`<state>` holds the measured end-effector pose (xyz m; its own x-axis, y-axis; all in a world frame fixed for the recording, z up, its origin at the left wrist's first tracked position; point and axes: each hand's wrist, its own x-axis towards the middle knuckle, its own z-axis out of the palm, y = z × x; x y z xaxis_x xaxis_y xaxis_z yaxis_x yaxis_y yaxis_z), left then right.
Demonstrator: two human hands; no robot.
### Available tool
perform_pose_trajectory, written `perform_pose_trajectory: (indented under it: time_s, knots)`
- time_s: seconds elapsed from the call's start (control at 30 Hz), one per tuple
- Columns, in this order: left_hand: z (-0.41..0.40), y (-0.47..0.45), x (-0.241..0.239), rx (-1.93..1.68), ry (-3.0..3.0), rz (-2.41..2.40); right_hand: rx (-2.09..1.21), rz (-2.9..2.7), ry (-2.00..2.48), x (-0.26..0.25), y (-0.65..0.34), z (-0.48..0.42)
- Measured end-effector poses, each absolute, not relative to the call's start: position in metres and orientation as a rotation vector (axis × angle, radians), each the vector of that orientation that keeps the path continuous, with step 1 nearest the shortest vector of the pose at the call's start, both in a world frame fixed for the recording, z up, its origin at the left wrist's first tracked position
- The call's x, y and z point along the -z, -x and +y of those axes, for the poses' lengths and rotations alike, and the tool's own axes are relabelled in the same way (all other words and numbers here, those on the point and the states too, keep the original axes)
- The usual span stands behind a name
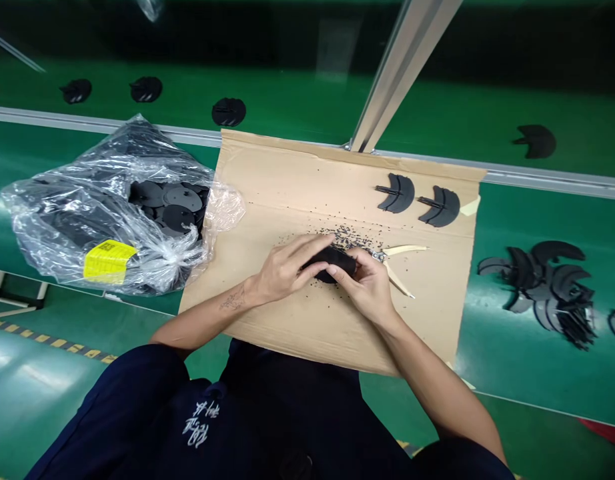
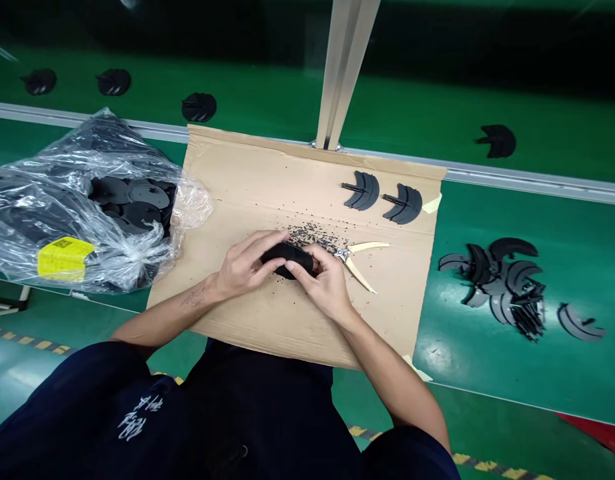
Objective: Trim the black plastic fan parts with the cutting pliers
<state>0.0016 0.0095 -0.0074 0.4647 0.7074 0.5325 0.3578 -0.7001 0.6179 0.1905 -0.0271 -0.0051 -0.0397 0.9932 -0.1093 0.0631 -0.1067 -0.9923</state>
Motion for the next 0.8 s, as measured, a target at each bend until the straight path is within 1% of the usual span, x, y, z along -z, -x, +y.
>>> perform_pose_trajectory:
  time_s: [0.1, 0.2, 0.3, 0.43, 0.6, 0.8]
  knots:
    - [0.01, -0.002, 0.006, -1.099, -2.089, 0.891, -1.217, -1.256, 1.29, 0.004, -0.189, -0.029]
    - [0.011, -0.002, 0.006, -1.148, -2.042, 0.829, -1.197, -1.295, 1.278, 0.004, -0.191, -0.029]
    - [0.013, -0.001, 0.004, -1.136, -2.064, 0.799, -1.185, -1.436, 1.299, 0.002, -0.197, -0.027]
    - [0.017, 0.004, 0.003, -0.985, -2.149, 0.742, -1.075, -1.715, 1.297, -0.004, -0.207, -0.022]
    - [0.017, 0.009, 0.006, -0.874, -2.315, 0.7, -1.011, -1.873, 1.247, -0.003, -0.21, -0.021]
    - [0.019, 0.007, 0.001, -1.079, -2.193, 0.725, -0.85, -1.825, 1.074, 0.001, -0.207, -0.025]
